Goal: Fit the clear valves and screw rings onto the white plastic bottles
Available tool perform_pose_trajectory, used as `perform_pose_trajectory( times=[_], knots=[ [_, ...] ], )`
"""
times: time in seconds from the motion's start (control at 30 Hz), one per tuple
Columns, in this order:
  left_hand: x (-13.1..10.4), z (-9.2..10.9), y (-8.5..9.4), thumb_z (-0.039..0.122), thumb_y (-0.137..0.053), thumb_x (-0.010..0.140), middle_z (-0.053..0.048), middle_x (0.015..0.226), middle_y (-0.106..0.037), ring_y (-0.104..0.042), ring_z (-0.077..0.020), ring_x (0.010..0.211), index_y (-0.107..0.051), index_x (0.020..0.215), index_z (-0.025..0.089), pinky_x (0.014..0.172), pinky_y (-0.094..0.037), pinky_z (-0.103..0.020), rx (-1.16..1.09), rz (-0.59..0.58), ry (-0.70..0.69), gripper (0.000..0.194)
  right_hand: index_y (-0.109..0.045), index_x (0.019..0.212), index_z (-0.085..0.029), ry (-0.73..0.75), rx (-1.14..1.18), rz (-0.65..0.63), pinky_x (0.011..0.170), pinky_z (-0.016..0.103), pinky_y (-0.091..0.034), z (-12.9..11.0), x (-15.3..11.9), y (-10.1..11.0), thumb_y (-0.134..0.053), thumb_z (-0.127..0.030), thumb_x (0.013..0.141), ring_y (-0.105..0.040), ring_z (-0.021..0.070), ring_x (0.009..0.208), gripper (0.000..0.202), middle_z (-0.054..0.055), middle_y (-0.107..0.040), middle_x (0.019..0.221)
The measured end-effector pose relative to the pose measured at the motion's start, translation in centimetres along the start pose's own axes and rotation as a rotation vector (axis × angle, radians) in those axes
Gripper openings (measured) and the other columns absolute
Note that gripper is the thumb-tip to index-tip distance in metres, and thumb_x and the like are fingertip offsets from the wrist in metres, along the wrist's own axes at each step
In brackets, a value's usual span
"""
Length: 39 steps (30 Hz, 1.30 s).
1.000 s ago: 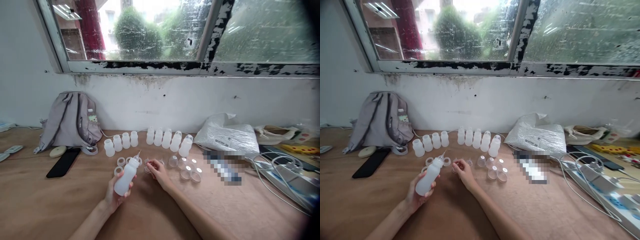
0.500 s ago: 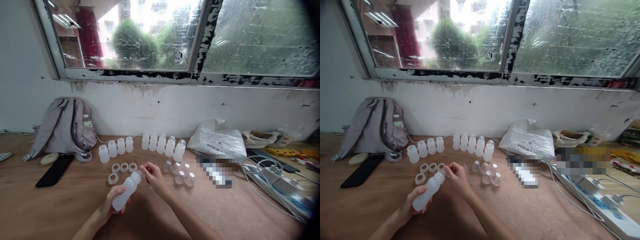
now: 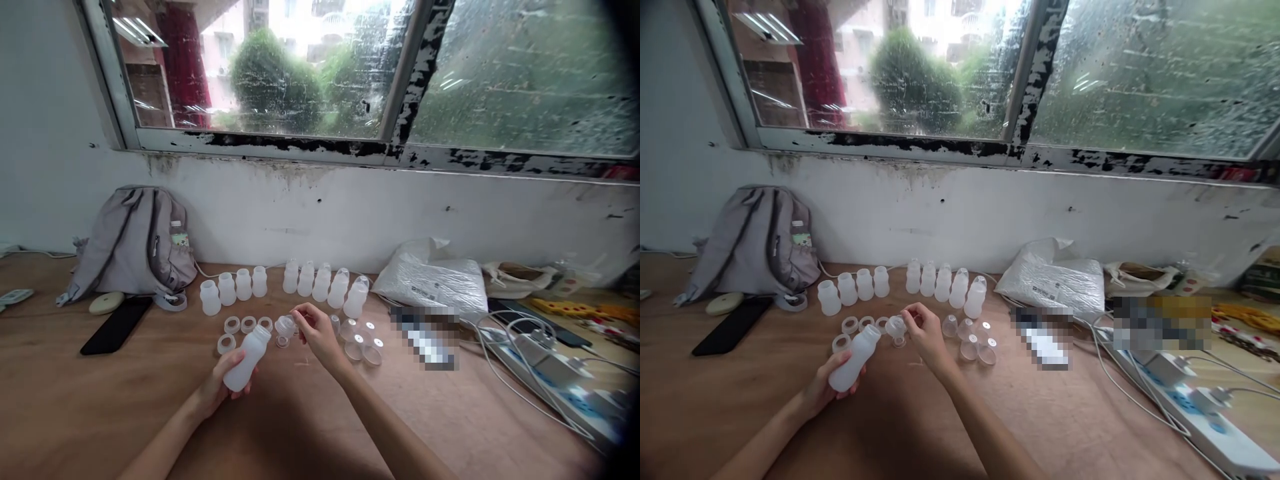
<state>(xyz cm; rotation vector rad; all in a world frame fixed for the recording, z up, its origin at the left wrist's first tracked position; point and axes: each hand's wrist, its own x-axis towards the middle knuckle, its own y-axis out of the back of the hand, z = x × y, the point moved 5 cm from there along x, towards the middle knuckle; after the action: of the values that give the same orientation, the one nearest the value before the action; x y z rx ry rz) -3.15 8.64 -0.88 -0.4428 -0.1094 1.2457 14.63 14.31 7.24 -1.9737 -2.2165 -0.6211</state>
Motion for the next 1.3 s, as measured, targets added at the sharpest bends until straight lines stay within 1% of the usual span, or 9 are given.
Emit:
perform_pose_trajectory(
  times=[0.07,0.23,0.4,0.53,0.7,0.87,1.03,1.17,1.3],
  knots=[
    [0.0,0.3,-0.1,0.043,-0.047,0.077,-0.007,0.073,-0.057,-0.052,-0.0106,0.049,-0.051,0.084,0.012,0.034,-0.026,-0.017,-0.047,0.011,-0.002,0.033,-0.055,0.072,-0.016,0.014,-0.118,-0.022,0.041,0.018,-0.035,-0.1,-0.3,-0.1,-0.047,-0.035,0.078,-0.044,0.0076,0.045,0.021,-0.001,-0.052,0.059],
    [-0.1,0.7,-0.3,0.036,-0.047,0.079,-0.008,0.078,-0.059,-0.056,-0.0159,0.066,-0.048,0.107,0.011,0.046,-0.038,-0.021,-0.142,-0.031,0.025,0.037,-0.058,0.065,-0.017,0.05,-0.454,-0.237,0.047,0.02,-0.033,1.2,-2.2,-2.1,-0.049,-0.023,0.073,-0.049,0.0098,0.051,0.013,0.0,-0.057,0.057],
    [-0.4,0.4,0.4,0.034,-0.05,0.077,-0.009,0.09,-0.058,-0.058,-0.0168,0.066,-0.038,0.119,0.013,0.047,-0.039,-0.023,-0.105,0.008,0.032,0.049,-0.059,0.067,-0.018,0.066,-0.756,-0.329,0.051,0.021,-0.03,2.6,-3.0,-3.5,-0.051,-0.016,0.069,-0.053,0.012,0.057,0.009,0.002,-0.062,0.064],
    [-0.6,0.4,0.2,0.036,-0.051,0.076,-0.008,0.087,-0.056,-0.058,-0.0181,0.07,-0.04,0.119,0.014,0.049,-0.04,-0.023,-0.086,0.011,0.003,0.05,-0.059,0.07,-0.018,0.039,-0.853,-0.391,0.05,0.022,-0.03,2.0,-3.1,-3.8,-0.052,-0.02,0.07,-0.055,0.0146,0.06,0.007,0.004,-0.063,0.067],
    [-0.9,1.0,-1.4,0.035,-0.057,0.072,-0.006,0.091,-0.057,-0.054,-0.0148,0.071,-0.048,0.111,0.016,0.056,-0.04,-0.023,-0.048,-0.039,-0.067,0.045,-0.054,0.093,-0.022,0.123,-0.725,-0.326,0.057,0.024,-0.036,-1.2,-3.5,-3.4,-0.051,-0.032,0.076,-0.055,0.0151,0.067,0.02,0.003,-0.062,0.076],
    [-1.2,1.9,-1.1,0.032,-0.06,0.068,-0.005,0.099,-0.057,-0.052,-0.0188,0.087,-0.051,0.105,0.017,0.071,-0.04,-0.025,0.019,0.024,-0.239,0.042,-0.053,0.094,-0.021,0.109,-0.494,-0.207,0.054,0.022,-0.04,-3.4,-3.3,-3.2,-0.045,-0.031,0.08,-0.051,0.0109,0.058,0.019,0.002,-0.058,0.078],
    [-0.4,1.7,-0.1,0.036,-0.064,0.062,-0.007,0.096,-0.057,-0.052,-0.0228,0.09,-0.051,0.102,0.016,0.078,-0.04,-0.03,0.207,0.132,-0.3,0.047,-0.057,0.083,-0.019,0.11,-0.409,-0.143,0.053,0.023,-0.041,-2.8,-2.8,-3.8,-0.047,-0.035,0.079,-0.049,0.0114,0.058,0.019,0.003,-0.055,0.076],
    [0.4,1.6,0.4,0.035,-0.067,0.059,-0.008,0.095,-0.055,-0.051,-0.024,0.088,-0.051,0.097,0.017,0.077,-0.041,-0.032,0.415,0.245,-0.403,0.046,-0.06,0.083,-0.02,0.085,-0.369,-0.074,0.053,0.024,-0.043,-1.6,-3.2,-3.9,-0.048,-0.037,0.079,-0.05,0.0123,0.06,0.021,0.005,-0.055,0.08],
    [0.6,1.4,-0.1,0.033,-0.065,0.063,-0.01,0.105,-0.052,-0.048,-0.0248,0.099,-0.046,0.105,0.018,0.085,-0.038,-0.035,0.558,0.222,-0.483,0.049,-0.06,0.077,-0.019,0.031,-0.231,-0.019,0.054,0.024,-0.044,-1.1,-3.9,-3.0,-0.049,-0.04,0.078,-0.052,0.0126,0.062,0.024,0.004,-0.056,0.081]
  ],
)
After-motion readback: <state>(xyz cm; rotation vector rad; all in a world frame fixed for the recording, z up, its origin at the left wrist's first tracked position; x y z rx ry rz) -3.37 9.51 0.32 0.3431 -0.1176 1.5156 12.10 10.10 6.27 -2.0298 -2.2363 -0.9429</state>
